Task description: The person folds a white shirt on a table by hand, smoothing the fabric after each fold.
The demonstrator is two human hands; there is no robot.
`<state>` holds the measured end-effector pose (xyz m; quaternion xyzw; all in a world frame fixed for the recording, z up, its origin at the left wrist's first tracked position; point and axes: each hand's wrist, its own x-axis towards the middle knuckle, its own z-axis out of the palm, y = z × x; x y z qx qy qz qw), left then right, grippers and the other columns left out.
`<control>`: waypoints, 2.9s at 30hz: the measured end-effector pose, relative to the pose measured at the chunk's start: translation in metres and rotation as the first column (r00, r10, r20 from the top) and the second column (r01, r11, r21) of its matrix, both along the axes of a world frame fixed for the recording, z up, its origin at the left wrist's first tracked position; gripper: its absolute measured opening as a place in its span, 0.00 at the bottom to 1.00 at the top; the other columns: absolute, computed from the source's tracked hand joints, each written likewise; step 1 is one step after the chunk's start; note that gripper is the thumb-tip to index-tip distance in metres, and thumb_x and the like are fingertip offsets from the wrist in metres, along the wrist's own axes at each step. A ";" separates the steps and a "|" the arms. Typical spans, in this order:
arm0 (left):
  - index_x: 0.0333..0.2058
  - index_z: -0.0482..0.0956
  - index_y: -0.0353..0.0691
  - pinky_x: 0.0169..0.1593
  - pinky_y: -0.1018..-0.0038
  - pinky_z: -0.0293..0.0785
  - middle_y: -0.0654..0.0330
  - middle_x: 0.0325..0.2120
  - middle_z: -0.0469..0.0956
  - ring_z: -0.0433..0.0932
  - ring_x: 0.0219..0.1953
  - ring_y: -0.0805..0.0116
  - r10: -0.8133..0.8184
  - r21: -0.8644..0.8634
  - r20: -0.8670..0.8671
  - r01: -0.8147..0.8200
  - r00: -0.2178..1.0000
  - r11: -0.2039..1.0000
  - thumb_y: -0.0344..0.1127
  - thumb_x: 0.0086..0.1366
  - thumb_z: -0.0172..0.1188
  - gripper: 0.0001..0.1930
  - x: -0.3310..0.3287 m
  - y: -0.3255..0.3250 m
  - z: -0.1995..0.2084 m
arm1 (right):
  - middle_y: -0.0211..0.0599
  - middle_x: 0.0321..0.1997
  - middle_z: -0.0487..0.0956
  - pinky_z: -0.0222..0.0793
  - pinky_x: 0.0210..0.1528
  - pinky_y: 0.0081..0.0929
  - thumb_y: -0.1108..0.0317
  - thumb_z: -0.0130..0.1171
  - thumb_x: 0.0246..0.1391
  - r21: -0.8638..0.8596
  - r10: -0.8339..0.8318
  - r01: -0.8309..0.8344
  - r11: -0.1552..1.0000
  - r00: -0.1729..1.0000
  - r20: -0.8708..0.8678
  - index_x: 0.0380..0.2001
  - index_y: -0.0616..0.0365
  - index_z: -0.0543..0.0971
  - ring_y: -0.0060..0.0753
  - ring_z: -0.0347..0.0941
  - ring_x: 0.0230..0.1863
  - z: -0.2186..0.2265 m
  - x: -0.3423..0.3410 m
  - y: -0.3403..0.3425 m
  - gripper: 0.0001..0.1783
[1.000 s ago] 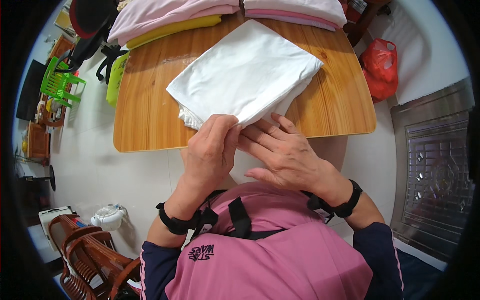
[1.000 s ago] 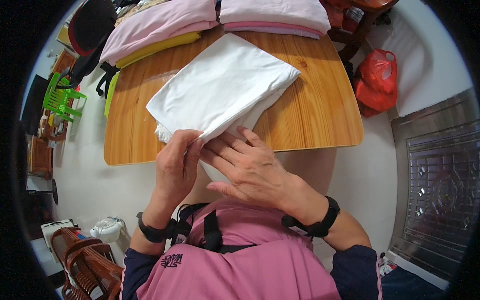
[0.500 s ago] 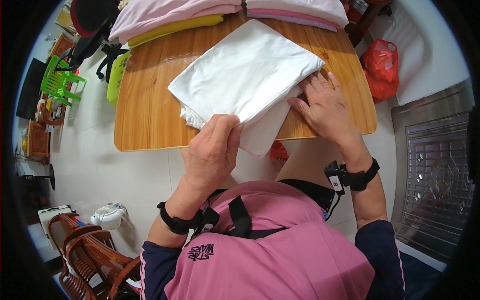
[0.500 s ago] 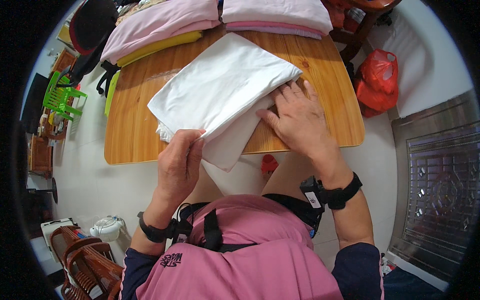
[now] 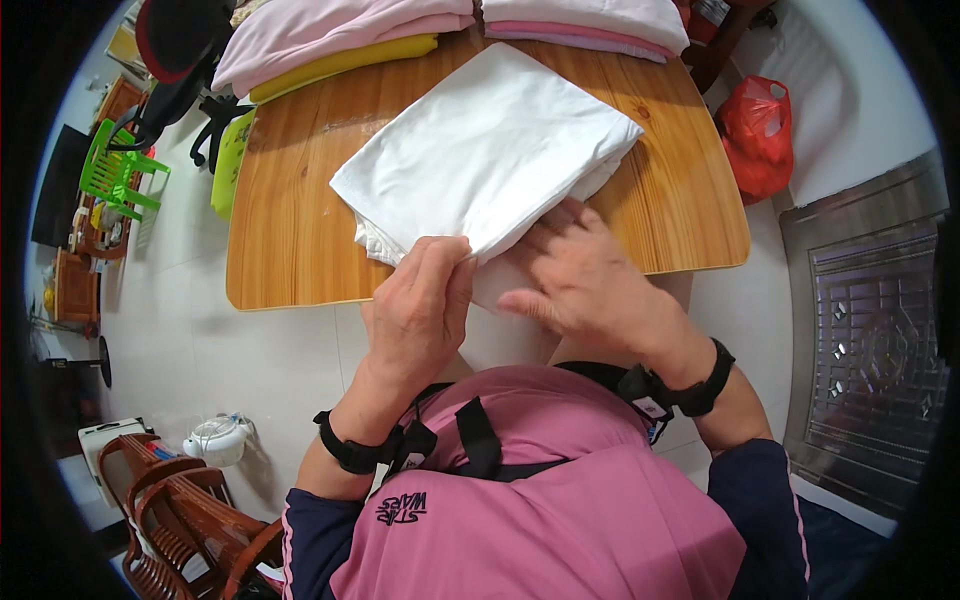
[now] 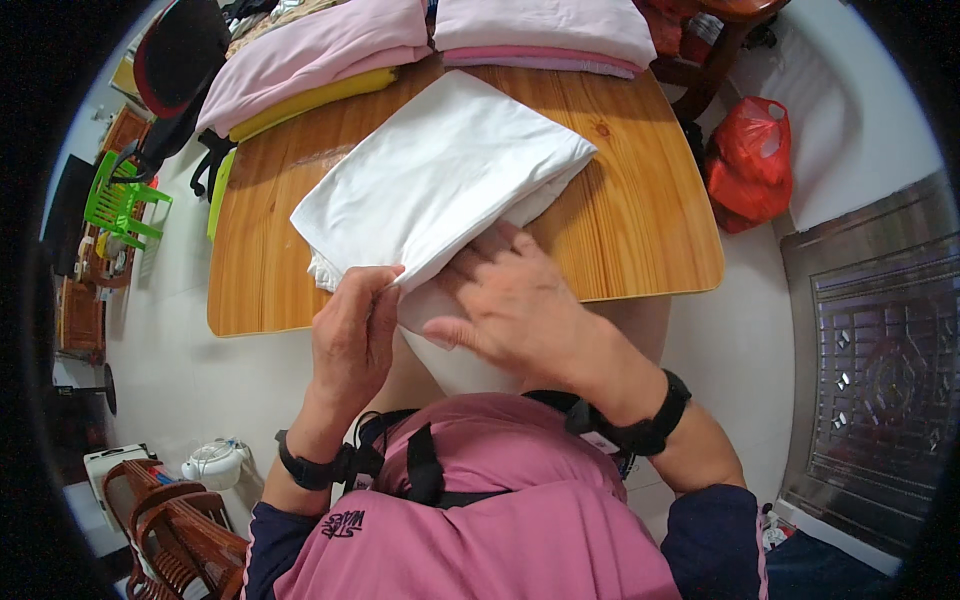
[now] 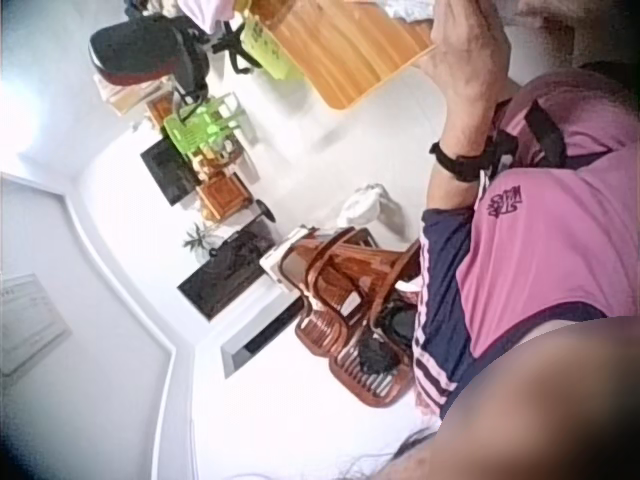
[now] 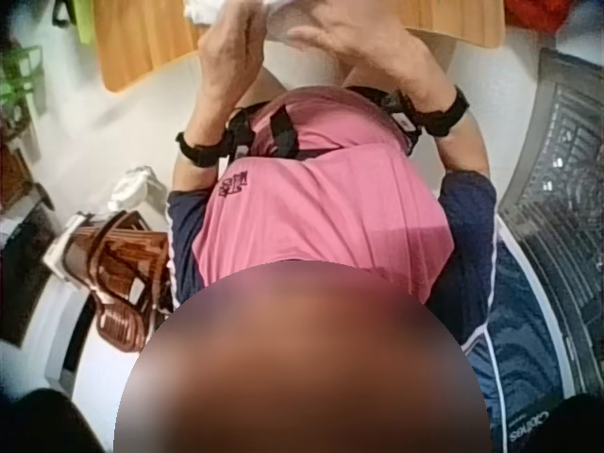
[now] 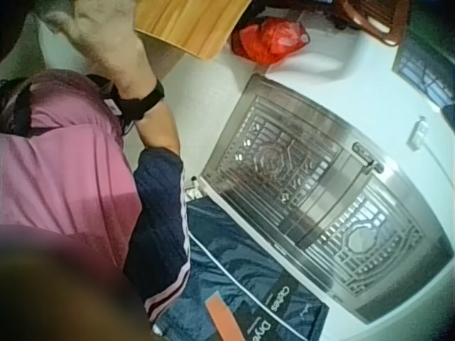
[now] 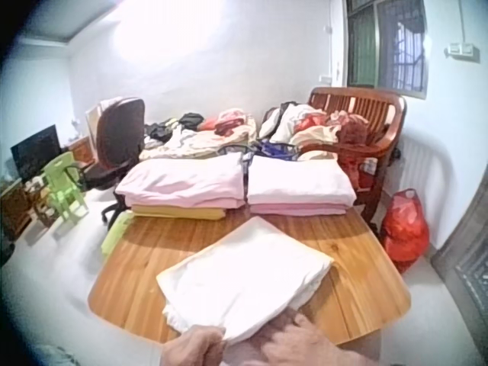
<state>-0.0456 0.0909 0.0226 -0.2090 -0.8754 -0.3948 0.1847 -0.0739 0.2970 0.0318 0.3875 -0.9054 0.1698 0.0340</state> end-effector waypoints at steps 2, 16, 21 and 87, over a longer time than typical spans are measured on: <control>0.41 0.74 0.34 0.36 0.70 0.75 0.50 0.34 0.79 0.80 0.32 0.55 -0.004 -0.029 -0.006 0.004 1.000 1.000 0.23 0.66 0.56 0.05 0.000 -0.001 0.001 | 0.49 0.60 0.72 0.45 0.71 0.52 0.45 0.50 0.61 0.158 -0.053 0.053 0.986 0.999 0.000 0.55 0.62 0.75 0.50 0.61 0.65 -0.002 -0.015 0.008 0.32; 0.37 0.78 0.44 0.33 0.71 0.75 0.61 0.41 0.77 0.80 0.42 0.63 0.021 -0.328 -0.159 -0.073 0.987 0.942 0.42 0.54 0.70 0.15 0.011 0.008 -0.007 | 0.51 0.56 0.75 0.49 0.69 0.47 0.44 0.44 0.64 0.042 -0.361 0.378 0.925 0.907 -0.216 0.56 0.62 0.73 0.48 0.66 0.61 -0.028 -0.060 0.056 0.33; 0.37 0.78 0.44 0.38 0.72 0.72 0.62 0.41 0.74 0.76 0.46 0.63 0.031 -0.396 -0.192 -0.106 0.981 0.912 0.43 0.51 0.71 0.17 0.009 0.013 -0.005 | 0.50 0.53 0.77 0.51 0.68 0.47 0.44 0.46 0.63 0.070 -0.358 0.379 0.923 0.909 -0.214 0.53 0.63 0.75 0.48 0.68 0.60 -0.022 -0.054 0.055 0.32; 0.37 0.78 0.38 0.47 0.64 0.68 0.56 0.34 0.77 0.76 0.42 0.54 0.077 -0.078 -0.058 -0.081 0.995 0.994 0.27 0.59 0.63 0.07 0.005 -0.033 -0.010 | 0.44 0.48 0.81 0.70 0.54 0.42 0.67 0.64 0.52 -0.345 -0.165 0.058 0.937 0.943 -0.290 0.46 0.61 0.80 0.46 0.77 0.52 -0.004 0.020 0.035 0.18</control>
